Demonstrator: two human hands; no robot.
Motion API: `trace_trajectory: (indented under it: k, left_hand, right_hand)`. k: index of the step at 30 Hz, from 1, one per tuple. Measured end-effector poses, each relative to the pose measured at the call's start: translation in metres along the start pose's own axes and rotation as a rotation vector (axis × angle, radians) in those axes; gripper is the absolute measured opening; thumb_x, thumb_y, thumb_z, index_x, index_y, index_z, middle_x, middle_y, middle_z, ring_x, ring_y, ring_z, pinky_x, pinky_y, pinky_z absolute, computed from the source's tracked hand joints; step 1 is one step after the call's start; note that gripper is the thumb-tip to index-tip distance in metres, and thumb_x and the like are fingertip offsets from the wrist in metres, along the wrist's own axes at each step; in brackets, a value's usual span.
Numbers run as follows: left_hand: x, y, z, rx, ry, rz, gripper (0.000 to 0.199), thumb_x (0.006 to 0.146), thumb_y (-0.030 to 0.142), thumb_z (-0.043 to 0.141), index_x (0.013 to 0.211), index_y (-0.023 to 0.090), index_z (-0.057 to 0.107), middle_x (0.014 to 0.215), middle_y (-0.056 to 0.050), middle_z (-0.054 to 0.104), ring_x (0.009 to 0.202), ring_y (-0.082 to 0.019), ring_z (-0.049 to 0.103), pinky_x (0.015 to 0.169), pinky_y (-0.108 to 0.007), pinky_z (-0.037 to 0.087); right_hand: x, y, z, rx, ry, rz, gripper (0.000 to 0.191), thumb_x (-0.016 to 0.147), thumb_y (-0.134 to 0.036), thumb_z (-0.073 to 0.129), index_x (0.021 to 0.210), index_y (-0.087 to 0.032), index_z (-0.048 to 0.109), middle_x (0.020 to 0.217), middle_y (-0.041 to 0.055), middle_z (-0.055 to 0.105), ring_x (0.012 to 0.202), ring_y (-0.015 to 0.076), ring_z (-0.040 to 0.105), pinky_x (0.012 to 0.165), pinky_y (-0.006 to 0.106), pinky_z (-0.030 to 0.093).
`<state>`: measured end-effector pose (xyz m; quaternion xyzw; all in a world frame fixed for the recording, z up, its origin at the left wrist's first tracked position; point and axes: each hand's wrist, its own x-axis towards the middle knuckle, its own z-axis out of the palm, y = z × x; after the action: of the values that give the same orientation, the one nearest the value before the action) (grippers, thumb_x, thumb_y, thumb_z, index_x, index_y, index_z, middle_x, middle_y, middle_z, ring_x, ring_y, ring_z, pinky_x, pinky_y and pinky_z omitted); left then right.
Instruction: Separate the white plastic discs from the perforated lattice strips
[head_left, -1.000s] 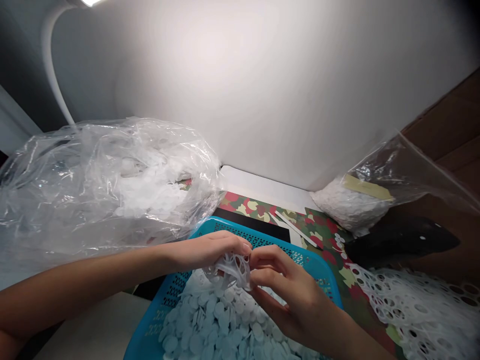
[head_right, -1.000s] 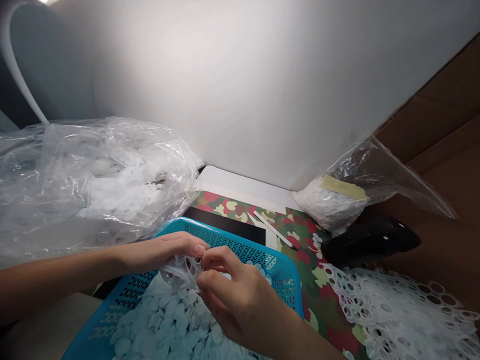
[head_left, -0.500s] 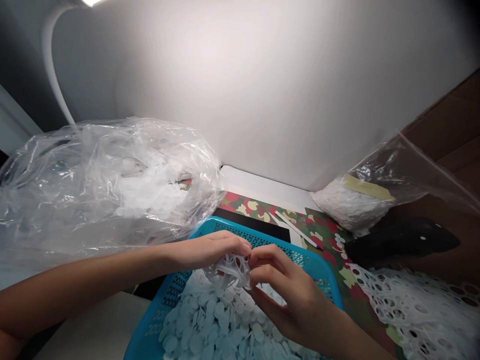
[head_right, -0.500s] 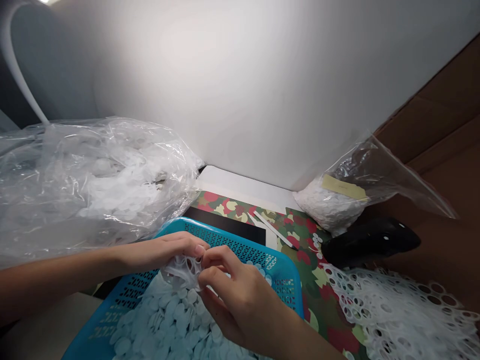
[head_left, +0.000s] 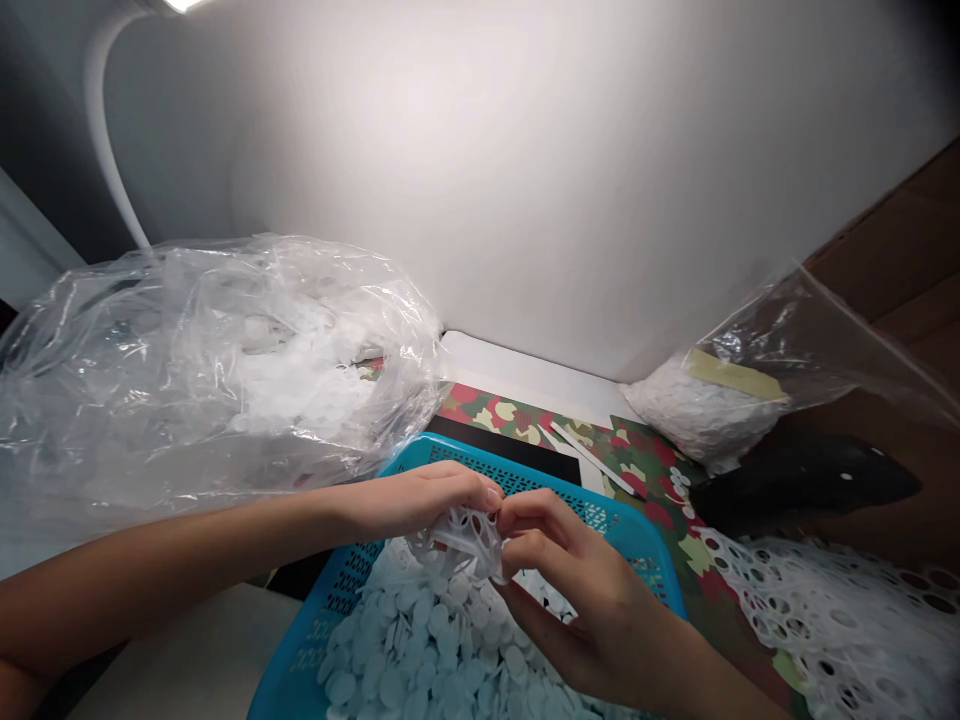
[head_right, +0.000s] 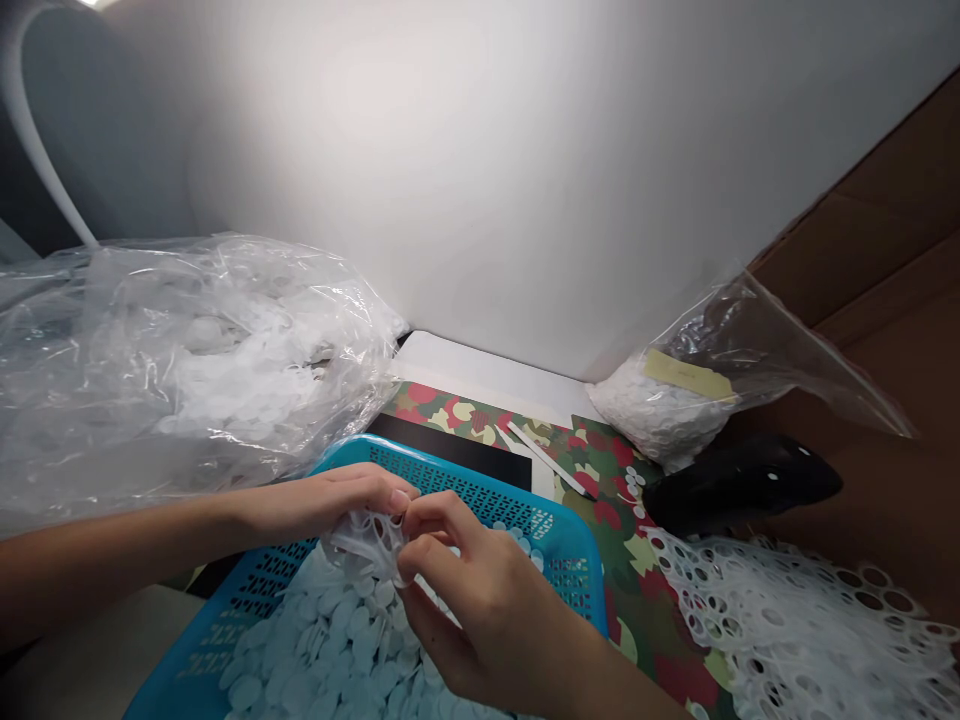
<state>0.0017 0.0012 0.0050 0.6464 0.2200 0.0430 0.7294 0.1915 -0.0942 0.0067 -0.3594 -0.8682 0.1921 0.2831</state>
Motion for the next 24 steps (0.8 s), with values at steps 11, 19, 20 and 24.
trace_trajectory:
  k: [11, 19, 20, 24]
  left_hand:
    - [0.0002, 0.0023, 0.0014, 0.042, 0.007, -0.025, 0.025, 0.084, 0.031, 0.037, 0.068, 0.016, 0.047, 0.066, 0.002, 0.037, 0.058, -0.01, 0.032, 0.052, -0.022, 0.027]
    - [0.0001, 0.0028, 0.0013, 0.065, 0.019, -0.037, 0.026, 0.084, 0.032, 0.036, 0.072, 0.016, 0.053, 0.069, 0.001, 0.042, 0.061, -0.011, 0.035, 0.056, -0.022, 0.029]
    - [0.0001, 0.0029, 0.0013, 0.066, 0.017, -0.031, 0.026, 0.084, 0.032, 0.037, 0.071, 0.016, 0.053, 0.069, 0.001, 0.042, 0.061, -0.011, 0.035, 0.056, -0.022, 0.03]
    - [0.0005, 0.002, 0.0005, 0.07, 0.014, -0.016, 0.025, 0.083, 0.032, 0.037, 0.069, 0.016, 0.05, 0.068, 0.001, 0.041, 0.062, -0.011, 0.036, 0.056, -0.023, 0.03]
  right_hand:
    - [0.0021, -0.0006, 0.0022, -0.029, 0.007, 0.017, 0.011, 0.086, -0.01, 0.047, 0.093, -0.018, 0.05, 0.1, 0.0098, 0.052, 0.087, 0.0157, 0.058, 0.07, 0.027, 0.055]
    - [0.0027, -0.0022, 0.0015, -0.017, -0.006, 0.035, 0.013, 0.084, -0.008, 0.048, 0.093, -0.018, 0.049, 0.101, 0.0089, 0.051, 0.087, 0.0153, 0.057, 0.073, 0.028, 0.055]
    - [0.0026, -0.0022, 0.0012, -0.013, -0.01, 0.036, 0.014, 0.084, -0.008, 0.048, 0.093, -0.018, 0.049, 0.101, 0.0087, 0.051, 0.087, 0.0152, 0.058, 0.074, 0.028, 0.055]
    - [0.0019, -0.0016, 0.0008, -0.001, -0.026, 0.036, 0.015, 0.082, -0.007, 0.05, 0.091, -0.018, 0.049, 0.101, 0.0078, 0.051, 0.083, 0.0147, 0.059, 0.072, 0.028, 0.054]
